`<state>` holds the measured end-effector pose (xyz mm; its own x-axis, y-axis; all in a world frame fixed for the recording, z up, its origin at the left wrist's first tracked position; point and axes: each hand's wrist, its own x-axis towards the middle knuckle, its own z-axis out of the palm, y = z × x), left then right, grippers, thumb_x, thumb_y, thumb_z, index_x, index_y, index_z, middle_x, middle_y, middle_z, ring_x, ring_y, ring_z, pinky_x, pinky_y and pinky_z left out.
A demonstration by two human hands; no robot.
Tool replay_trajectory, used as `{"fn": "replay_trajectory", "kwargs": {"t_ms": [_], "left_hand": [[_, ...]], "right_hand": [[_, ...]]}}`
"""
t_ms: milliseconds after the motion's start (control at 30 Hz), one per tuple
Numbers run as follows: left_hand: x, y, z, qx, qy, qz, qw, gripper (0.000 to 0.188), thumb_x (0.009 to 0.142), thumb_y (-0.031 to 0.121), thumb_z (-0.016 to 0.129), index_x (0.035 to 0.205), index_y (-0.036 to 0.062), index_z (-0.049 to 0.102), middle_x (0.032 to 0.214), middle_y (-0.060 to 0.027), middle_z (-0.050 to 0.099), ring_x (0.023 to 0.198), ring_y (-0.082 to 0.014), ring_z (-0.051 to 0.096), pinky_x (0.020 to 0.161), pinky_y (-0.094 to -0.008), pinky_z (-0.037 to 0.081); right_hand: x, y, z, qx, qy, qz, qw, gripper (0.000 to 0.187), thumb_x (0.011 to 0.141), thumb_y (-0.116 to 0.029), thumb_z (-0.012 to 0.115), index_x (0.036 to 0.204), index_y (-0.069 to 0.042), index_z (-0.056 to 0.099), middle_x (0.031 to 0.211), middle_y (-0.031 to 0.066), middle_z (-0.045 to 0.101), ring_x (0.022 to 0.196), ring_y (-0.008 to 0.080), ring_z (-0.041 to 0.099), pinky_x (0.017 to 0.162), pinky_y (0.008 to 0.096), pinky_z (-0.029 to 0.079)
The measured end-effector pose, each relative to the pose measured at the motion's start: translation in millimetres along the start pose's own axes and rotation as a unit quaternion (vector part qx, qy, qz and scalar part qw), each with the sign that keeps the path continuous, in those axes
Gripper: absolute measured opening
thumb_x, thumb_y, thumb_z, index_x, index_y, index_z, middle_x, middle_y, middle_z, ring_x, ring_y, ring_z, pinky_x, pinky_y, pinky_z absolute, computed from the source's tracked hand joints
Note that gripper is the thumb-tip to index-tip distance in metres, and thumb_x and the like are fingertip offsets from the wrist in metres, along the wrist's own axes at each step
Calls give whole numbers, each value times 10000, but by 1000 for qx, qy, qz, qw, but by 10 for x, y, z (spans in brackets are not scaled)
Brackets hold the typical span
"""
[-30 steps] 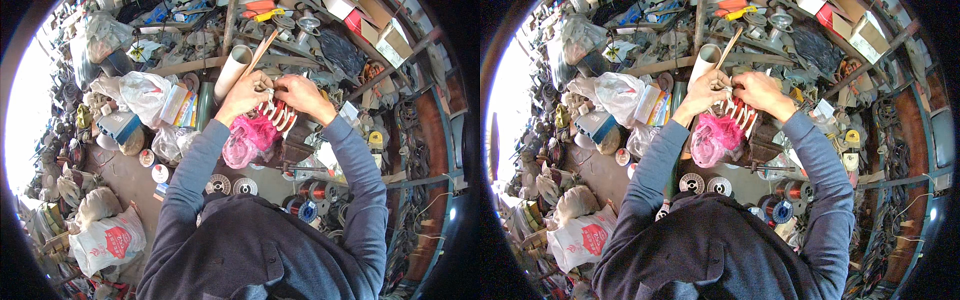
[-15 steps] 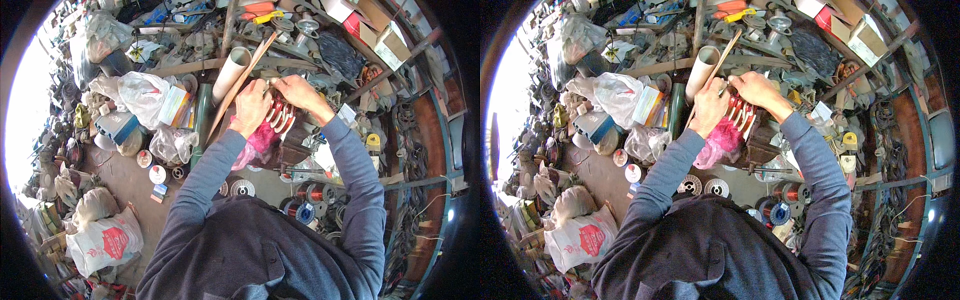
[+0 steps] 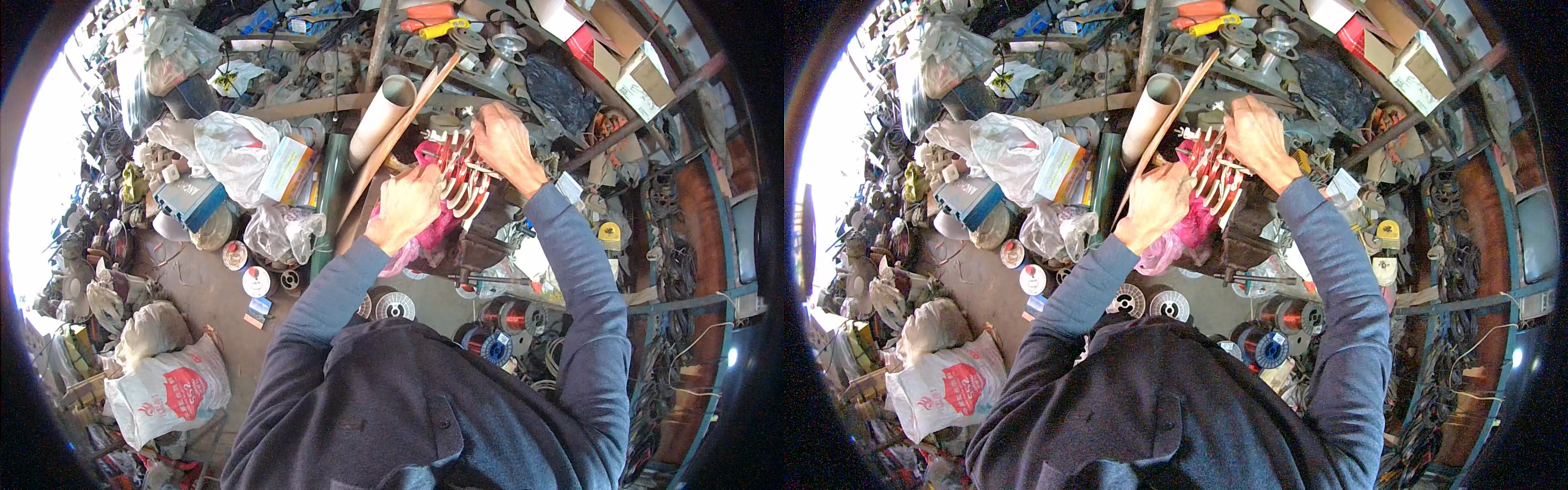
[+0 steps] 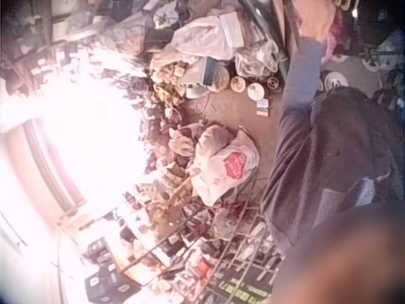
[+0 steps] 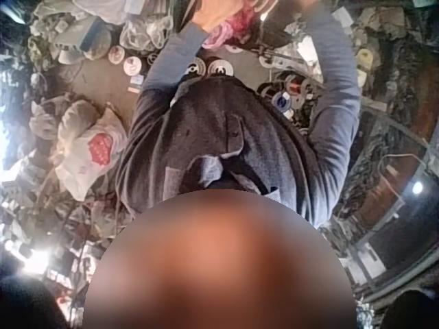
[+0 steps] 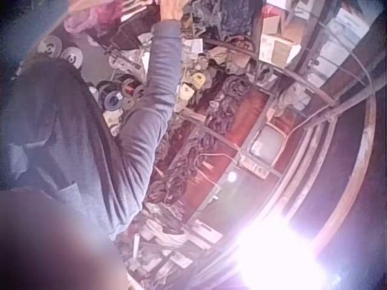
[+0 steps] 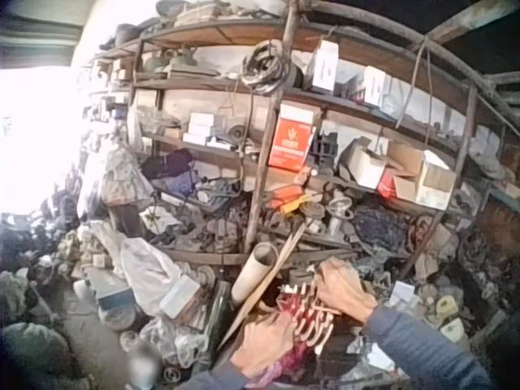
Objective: The person assembles a red and white ribbed electrical component by inserting small metal pins into its slots and securing them with pliers. The person repeatedly picks up pins, places them into the component, and uses pliers to crimp or tighten them.
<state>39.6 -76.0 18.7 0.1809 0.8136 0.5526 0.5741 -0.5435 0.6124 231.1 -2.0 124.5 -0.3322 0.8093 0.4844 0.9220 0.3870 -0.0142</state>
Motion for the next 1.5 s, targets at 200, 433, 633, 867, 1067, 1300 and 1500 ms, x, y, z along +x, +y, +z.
{"fn": "replay_trajectory", "kwargs": {"t_ms": [200, 433, 633, 867, 1067, 1300, 1500], "left_hand": [[-194, -89, -74, 5, -16, 30, 999, 130, 903, 155, 649, 867, 64, 564, 764, -154, 654, 718, -370, 681, 605, -491, 545], [-230, 22, -41, 9, -37, 11, 999, 171, 928, 201, 663, 867, 71, 570, 770, -154, 663, 708, -371, 678, 610, -488, 540], [215, 416, -116, 21, -89, 46, 995, 205, 938, 251, 668, 890, 69, 587, 797, -179, 677, 696, -393, 683, 613, -496, 542], [991, 995, 195, 49, -146, 171, 973, 210, 941, 247, 663, 905, 50, 599, 831, -192, 688, 780, -412, 679, 694, -509, 526], [863, 1065, 138, -192, -153, 37, 969, 109, 949, 140, 716, 937, 35, 687, 801, -63, 687, 685, -165, 655, 638, -315, 520], [657, 203, -12, -188, 38, -151, 970, 192, 1046, 154, 590, 1027, -27, 653, 923, -51, 676, 806, -100, 605, 747, -269, 520], [428, -247, 216, -190, -59, -146, 969, 253, 1045, 134, 578, 1211, -42, 653, 1123, -92, 699, 1015, -153, 641, 938, -293, 493]], "right_hand": [[18, 102, 225, 13, 22, 11, 1000, 189, 867, -121, 668, 921, 41, 587, 937, 250, 625, 868, 474, 637, 780, 541, 527], [-15, 95, 233, 27, 38, 28, 998, 195, 913, -171, 629, 916, 16, 577, 951, 231, 621, 889, 462, 622, 788, 545, 502], [-140, 238, -131, 183, 29, 106, 977, 292, 986, -277, 618, 962, 13, 640, 911, 212, 667, 880, 399, 681, 769, 476, 531], [-1169, 1510, -818, 215, 44, 224, 950, 300, 998, -287, 649, 1054, 3, 704, 861, 57, 718, 767, 119, 656, 718, 328, 541], [-2884, 2613, -172, 176, -21, 483, 857, 273, 895, -284, 690, 896, -18, 751, 732, 66, 710, 651, 143, 651, 573, 318, 513], [-3985, 2763, 1343, 272, -41, 671, 689, 281, 813, -235, 696, 855, 33, 769, 757, 199, 741, 696, 314, 741, 651, 412, 564], [-4016, 2601, 1921, 198, -21, 669, 716, 319, 866, -277, 676, 954, 15, 768, 973, 262, 739, 952, 460, 703, 856, 502, 544]]}}
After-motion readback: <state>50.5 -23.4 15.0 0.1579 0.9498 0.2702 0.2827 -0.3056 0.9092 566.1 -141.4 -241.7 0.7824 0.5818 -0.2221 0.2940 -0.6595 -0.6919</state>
